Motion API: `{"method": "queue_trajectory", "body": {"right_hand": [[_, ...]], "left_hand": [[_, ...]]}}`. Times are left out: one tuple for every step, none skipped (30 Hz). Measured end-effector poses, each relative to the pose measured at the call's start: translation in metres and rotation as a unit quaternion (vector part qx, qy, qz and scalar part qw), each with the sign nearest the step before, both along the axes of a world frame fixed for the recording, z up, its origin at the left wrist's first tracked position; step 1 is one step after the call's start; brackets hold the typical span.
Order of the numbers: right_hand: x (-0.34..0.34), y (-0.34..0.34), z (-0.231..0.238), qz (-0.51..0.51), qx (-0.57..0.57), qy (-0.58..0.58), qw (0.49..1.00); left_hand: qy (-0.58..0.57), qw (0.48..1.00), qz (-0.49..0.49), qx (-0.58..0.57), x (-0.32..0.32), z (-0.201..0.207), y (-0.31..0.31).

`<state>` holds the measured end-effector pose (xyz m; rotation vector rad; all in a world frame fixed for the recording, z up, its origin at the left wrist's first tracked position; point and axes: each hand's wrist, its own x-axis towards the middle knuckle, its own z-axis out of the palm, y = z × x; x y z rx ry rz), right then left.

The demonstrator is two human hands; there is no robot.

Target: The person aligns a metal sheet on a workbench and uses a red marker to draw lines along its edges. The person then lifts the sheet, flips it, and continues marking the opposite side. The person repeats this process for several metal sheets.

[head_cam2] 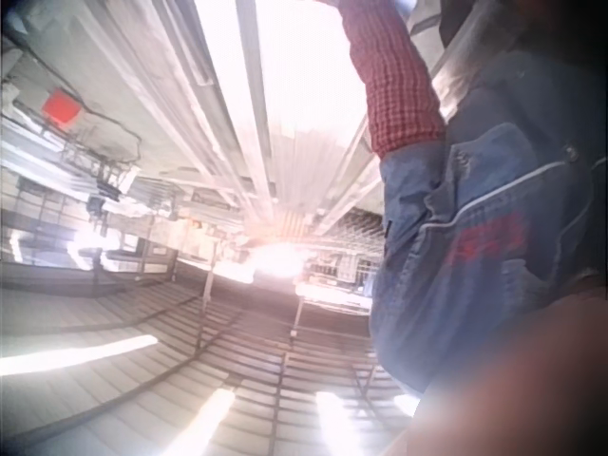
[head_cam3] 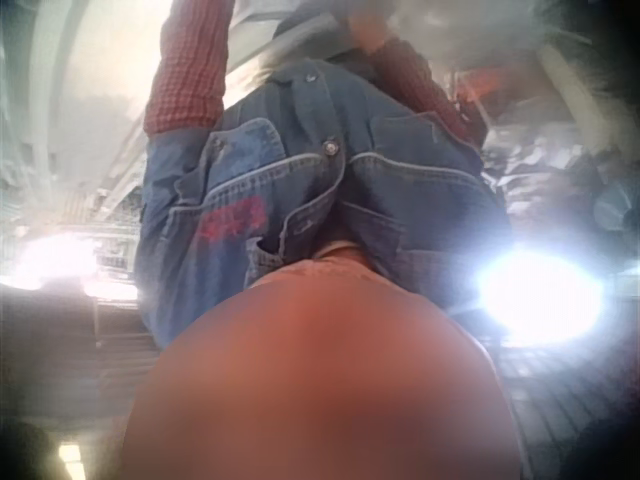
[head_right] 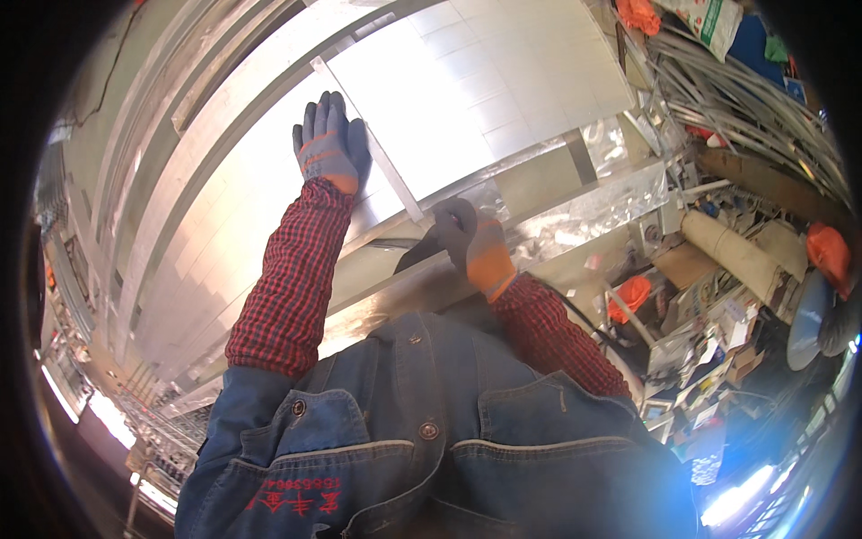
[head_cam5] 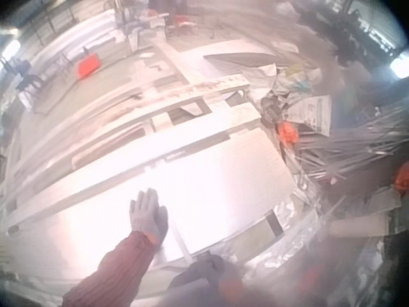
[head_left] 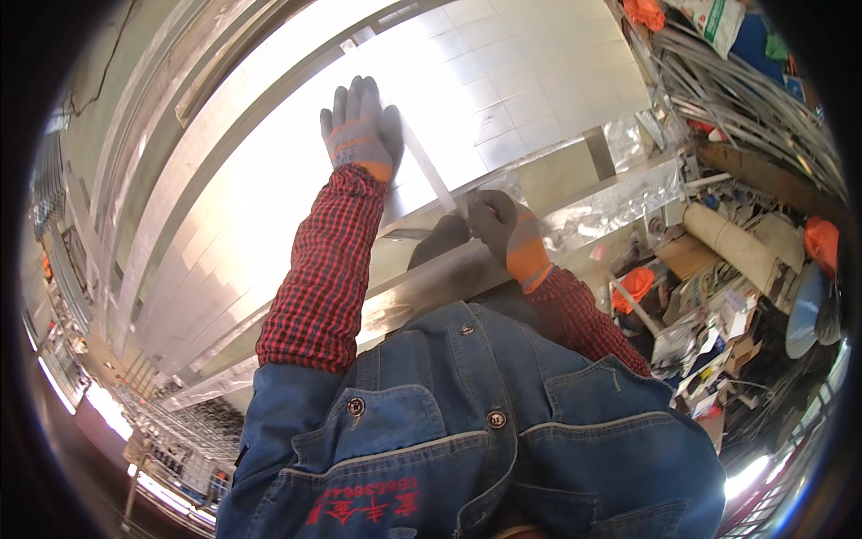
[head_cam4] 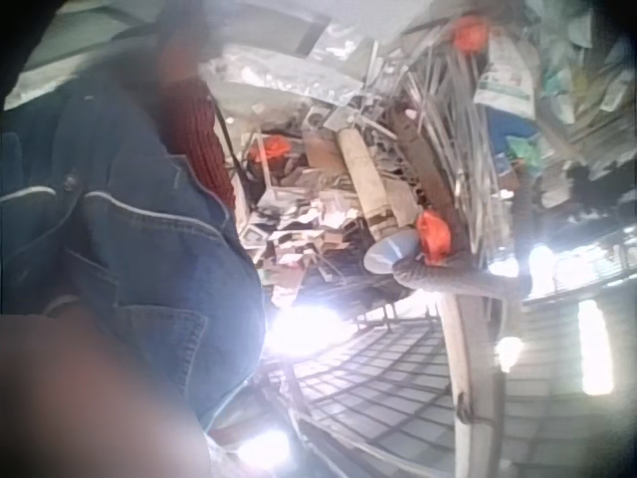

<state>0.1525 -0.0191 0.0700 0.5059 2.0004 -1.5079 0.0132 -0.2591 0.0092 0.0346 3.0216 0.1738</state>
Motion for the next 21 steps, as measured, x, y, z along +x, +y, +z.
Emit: {"method": "queue_trajectory", "body": {"right_hand": [[-0.007, 0.002, 0.006, -0.012, -0.032, 0.058, 0.998], [-0.013, 0.001, 0.011, -0.024, -0.053, 0.098, 0.993], [-0.021, -0.004, 0.015, -0.034, -0.075, 0.139, 0.987], [-0.034, -0.011, 0.014, -0.038, -0.067, 0.175, 0.982], [-0.052, -0.021, 0.009, -0.041, -0.060, 0.211, 0.975], [-0.072, -0.031, 0.003, -0.043, -0.054, 0.247, 0.966], [-0.091, -0.037, -0.003, -0.026, -0.042, 0.265, 0.963], [-0.112, -0.044, -0.009, -0.008, -0.030, 0.280, 0.959], [-0.130, -0.051, -0.016, 0.007, -0.025, 0.302, 0.953], [-0.148, -0.059, -0.023, 0.019, 0.000, 0.321, 0.947], [-0.167, -0.067, -0.030, 0.028, 0.019, 0.346, 0.938], [-0.183, -0.074, -0.036, 0.036, 0.037, 0.372, 0.927], [-0.196, -0.081, -0.040, 0.049, 0.057, 0.362, 0.929], [-0.209, -0.087, -0.044, 0.061, 0.077, 0.353, 0.930], [-0.219, -0.092, -0.046, 0.072, 0.101, 0.330, 0.936], [-0.225, -0.095, -0.048, 0.087, 0.111, 0.338, 0.930], [-0.231, -0.100, -0.050, 0.114, 0.150, 0.356, 0.915], [-0.235, -0.104, -0.051, 0.138, 0.187, 0.366, 0.901], [-0.240, -0.107, -0.053, 0.163, 0.225, 0.372, 0.886], [-0.244, -0.111, -0.055, 0.172, 0.236, 0.372, 0.881], [-0.247, -0.113, -0.057, 0.182, 0.249, 0.367, 0.878]], "left_hand": [[-0.001, 1.000, 0.000, 0.005, 0.001, 0.000, -0.001], [0.007, 1.000, -0.003, 0.008, 0.001, 0.000, -0.002], [0.000, 1.000, -0.001, 0.010, 0.001, -0.001, -0.002], [0.004, 1.000, -0.001, 0.009, 0.001, -0.002, -0.003], [0.009, 1.000, -0.002, 0.007, 0.002, -0.003, -0.004], [0.008, 1.000, -0.002, 0.011, 0.002, -0.004, -0.005], [0.010, 1.000, -0.004, 0.013, 0.002, -0.004, -0.006], [0.003, 1.000, -0.006, 0.009, 0.002, -0.005, -0.007], [0.010, 1.000, -0.001, 0.018, 0.003, -0.006, -0.007], [0.008, 1.000, 0.002, 0.021, 0.003, -0.007, -0.007], [0.008, 1.000, 0.002, 0.022, 0.003, -0.007, -0.007], [0.008, 1.000, 0.004, 0.028, 0.003, -0.007, -0.007], [0.009, 0.999, 0.005, 0.031, 0.003, -0.007, -0.007], [0.010, 0.999, 0.005, 0.035, 0.004, -0.006, -0.007], [0.009, 0.999, 0.006, 0.039, 0.003, -0.006, -0.007], [0.008, 0.999, 0.007, 0.044, 0.003, -0.005, -0.007], [0.013, 0.999, 0.008, 0.046, 0.003, -0.005, -0.007], [0.006, 0.999, 0.010, 0.050, 0.003, -0.005, -0.007], [0.005, 0.999, 0.011, 0.051, 0.003, -0.004, -0.007], [0.003, 0.999, 0.011, 0.052, 0.003, -0.004, -0.007], [0.003, 0.998, 0.012, 0.055, 0.002, -0.004, -0.008]]}}
